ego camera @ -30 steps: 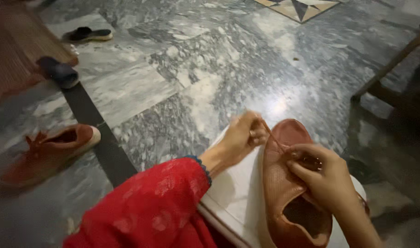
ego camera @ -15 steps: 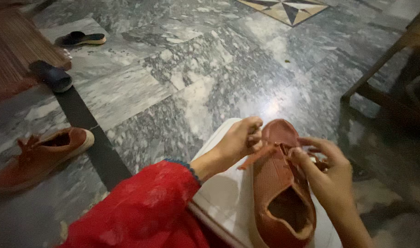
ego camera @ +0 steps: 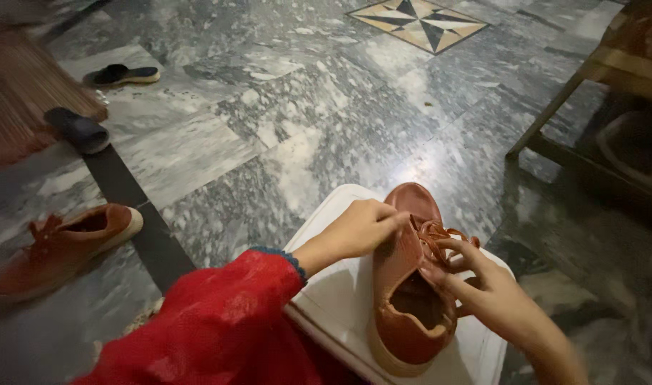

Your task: The person laces a brown shoe by threading the laces through the eyelets and tying a bow. The shoe is placed on a white plastic container during the process and then set on the floor next to its pair.

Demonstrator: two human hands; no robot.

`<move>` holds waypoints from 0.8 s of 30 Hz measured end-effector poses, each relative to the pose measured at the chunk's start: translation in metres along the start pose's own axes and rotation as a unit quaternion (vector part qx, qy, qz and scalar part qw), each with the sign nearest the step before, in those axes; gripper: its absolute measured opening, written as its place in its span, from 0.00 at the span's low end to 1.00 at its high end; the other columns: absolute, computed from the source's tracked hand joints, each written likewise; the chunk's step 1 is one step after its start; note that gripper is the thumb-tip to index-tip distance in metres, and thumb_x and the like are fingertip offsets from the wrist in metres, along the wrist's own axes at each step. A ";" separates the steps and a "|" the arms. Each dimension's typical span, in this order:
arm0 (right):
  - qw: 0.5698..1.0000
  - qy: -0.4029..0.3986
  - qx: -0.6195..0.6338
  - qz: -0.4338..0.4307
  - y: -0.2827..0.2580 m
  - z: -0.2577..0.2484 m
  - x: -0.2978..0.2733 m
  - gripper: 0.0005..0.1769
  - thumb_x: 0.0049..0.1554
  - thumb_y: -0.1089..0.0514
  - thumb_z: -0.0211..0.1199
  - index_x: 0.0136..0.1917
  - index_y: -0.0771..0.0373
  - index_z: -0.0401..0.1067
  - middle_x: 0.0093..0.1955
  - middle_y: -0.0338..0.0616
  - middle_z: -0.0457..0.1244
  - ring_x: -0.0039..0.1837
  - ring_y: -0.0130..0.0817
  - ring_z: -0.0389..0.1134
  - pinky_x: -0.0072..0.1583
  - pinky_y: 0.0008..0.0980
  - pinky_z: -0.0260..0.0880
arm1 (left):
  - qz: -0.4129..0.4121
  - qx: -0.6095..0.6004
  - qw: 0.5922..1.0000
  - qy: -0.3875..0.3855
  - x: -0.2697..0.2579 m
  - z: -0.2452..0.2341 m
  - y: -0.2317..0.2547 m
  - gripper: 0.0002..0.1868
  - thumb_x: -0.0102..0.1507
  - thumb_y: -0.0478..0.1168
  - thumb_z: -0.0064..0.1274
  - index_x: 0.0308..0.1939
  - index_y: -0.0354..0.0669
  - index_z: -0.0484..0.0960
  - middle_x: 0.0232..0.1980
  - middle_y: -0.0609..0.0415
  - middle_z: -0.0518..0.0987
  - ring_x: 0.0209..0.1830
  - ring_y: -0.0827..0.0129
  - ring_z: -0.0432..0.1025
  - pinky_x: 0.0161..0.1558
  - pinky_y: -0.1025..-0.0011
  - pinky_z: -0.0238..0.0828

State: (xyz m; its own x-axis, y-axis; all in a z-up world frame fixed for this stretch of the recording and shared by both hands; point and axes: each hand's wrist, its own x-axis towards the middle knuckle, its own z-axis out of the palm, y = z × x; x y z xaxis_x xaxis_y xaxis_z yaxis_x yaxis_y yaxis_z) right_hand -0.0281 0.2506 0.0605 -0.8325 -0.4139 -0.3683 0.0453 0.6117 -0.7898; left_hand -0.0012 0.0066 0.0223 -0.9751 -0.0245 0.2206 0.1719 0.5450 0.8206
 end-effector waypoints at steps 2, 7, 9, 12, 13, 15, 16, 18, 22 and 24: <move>0.997 -0.052 0.056 -0.022 0.002 -0.005 -0.006 0.42 0.48 0.48 0.71 0.75 0.47 0.64 0.59 0.46 0.64 0.53 0.44 0.75 0.47 0.43 0.81 | -0.039 -0.077 0.996 0.013 0.005 0.003 -0.006 0.27 0.68 0.56 0.43 0.30 0.38 0.86 0.29 0.46 0.84 0.29 0.58 0.78 0.37 0.64 0.73; 0.985 0.055 -0.155 -0.041 0.036 0.017 0.000 0.51 0.50 0.49 0.75 0.81 0.48 0.52 0.57 0.55 0.70 0.53 0.51 0.75 0.53 0.45 0.76 | -0.021 -0.051 0.997 0.056 0.014 0.026 -0.025 0.30 0.70 0.57 0.42 0.28 0.33 0.80 0.25 0.39 0.78 0.25 0.54 0.74 0.35 0.60 0.70; 0.958 0.172 -0.170 -0.153 0.048 0.028 0.015 0.37 0.53 0.54 0.65 0.75 0.53 0.60 0.58 0.60 0.69 0.59 0.49 0.72 0.59 0.47 0.70 | 0.002 -0.031 0.996 0.082 0.022 0.032 -0.029 0.30 0.71 0.56 0.42 0.28 0.33 0.79 0.26 0.38 0.77 0.25 0.52 0.73 0.34 0.59 0.69; 0.914 0.265 -0.245 -0.187 0.059 0.018 0.028 0.42 0.50 0.64 0.61 0.77 0.50 0.60 0.58 0.65 0.68 0.59 0.61 0.70 0.60 0.51 0.69 | 0.118 -0.015 0.976 0.180 0.041 0.012 -0.025 0.25 0.71 0.53 0.42 0.30 0.39 0.81 0.27 0.41 0.77 0.25 0.57 0.72 0.32 0.60 0.68; 0.923 0.240 -0.265 -0.144 0.061 0.014 0.031 0.46 0.48 0.64 0.63 0.78 0.52 0.55 0.55 0.66 0.68 0.58 0.61 0.70 0.60 0.51 0.69 | 0.207 -0.016 0.950 0.234 0.050 -0.007 -0.019 0.21 0.71 0.50 0.43 0.32 0.41 0.82 0.27 0.44 0.77 0.25 0.60 0.72 0.30 0.62 0.68; 0.934 0.190 -0.299 -0.054 0.061 0.007 0.035 0.56 0.44 0.65 0.67 0.81 0.56 0.45 0.51 0.67 0.68 0.55 0.61 0.71 0.59 0.51 0.70 | 0.116 -0.087 0.955 0.260 0.061 -0.061 -0.005 0.25 0.72 0.51 0.41 0.24 0.43 0.77 0.18 0.58 0.71 0.15 0.72 0.65 0.20 0.68 0.62; 0.935 0.185 -0.299 -0.055 0.061 0.006 0.034 0.54 0.45 0.65 0.66 0.80 0.57 0.47 0.51 0.67 0.68 0.55 0.61 0.71 0.59 0.50 0.70 | 0.181 -0.078 0.939 0.283 0.061 -0.094 0.002 0.28 0.77 0.53 0.32 0.25 0.47 0.71 0.19 0.61 0.61 0.16 0.74 0.57 0.19 0.71 0.51; 0.937 0.177 -0.296 -0.061 0.056 0.009 0.033 0.48 0.46 0.66 0.65 0.78 0.58 0.50 0.50 0.67 0.69 0.56 0.60 0.72 0.59 0.50 0.71 | 0.021 -0.428 0.854 0.294 0.062 -0.172 0.020 0.17 0.70 0.49 0.37 0.29 0.52 0.73 0.17 0.65 0.64 0.10 0.78 0.54 0.10 0.73 0.48; 0.925 0.191 -0.326 -0.032 0.035 0.016 0.031 0.54 0.45 0.63 0.68 0.79 0.61 0.43 0.52 0.67 0.68 0.56 0.61 0.71 0.58 0.51 0.72 | 0.133 -0.558 0.748 0.333 0.017 -0.294 0.031 0.15 0.71 0.39 0.48 0.28 0.48 0.69 0.22 0.60 0.63 0.19 0.74 0.56 0.22 0.71 0.54; 0.920 0.198 -0.336 -0.035 0.025 0.019 0.027 0.52 0.46 0.62 0.68 0.78 0.61 0.45 0.52 0.66 0.69 0.56 0.61 0.72 0.58 0.52 0.72 | 0.122 -0.525 0.752 0.380 -0.001 -0.323 0.019 0.17 0.69 0.42 0.49 0.25 0.51 0.67 0.20 0.63 0.58 0.16 0.76 0.52 0.18 0.72 0.47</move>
State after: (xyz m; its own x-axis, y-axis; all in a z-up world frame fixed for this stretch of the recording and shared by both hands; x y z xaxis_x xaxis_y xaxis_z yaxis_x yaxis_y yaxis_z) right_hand -0.0393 0.2420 0.0212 -0.9626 -0.2706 -0.0156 -0.2562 0.9270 -0.2739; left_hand 0.0486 -0.2533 0.2077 -0.6029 -0.7206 0.3423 0.7382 -0.3410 0.5821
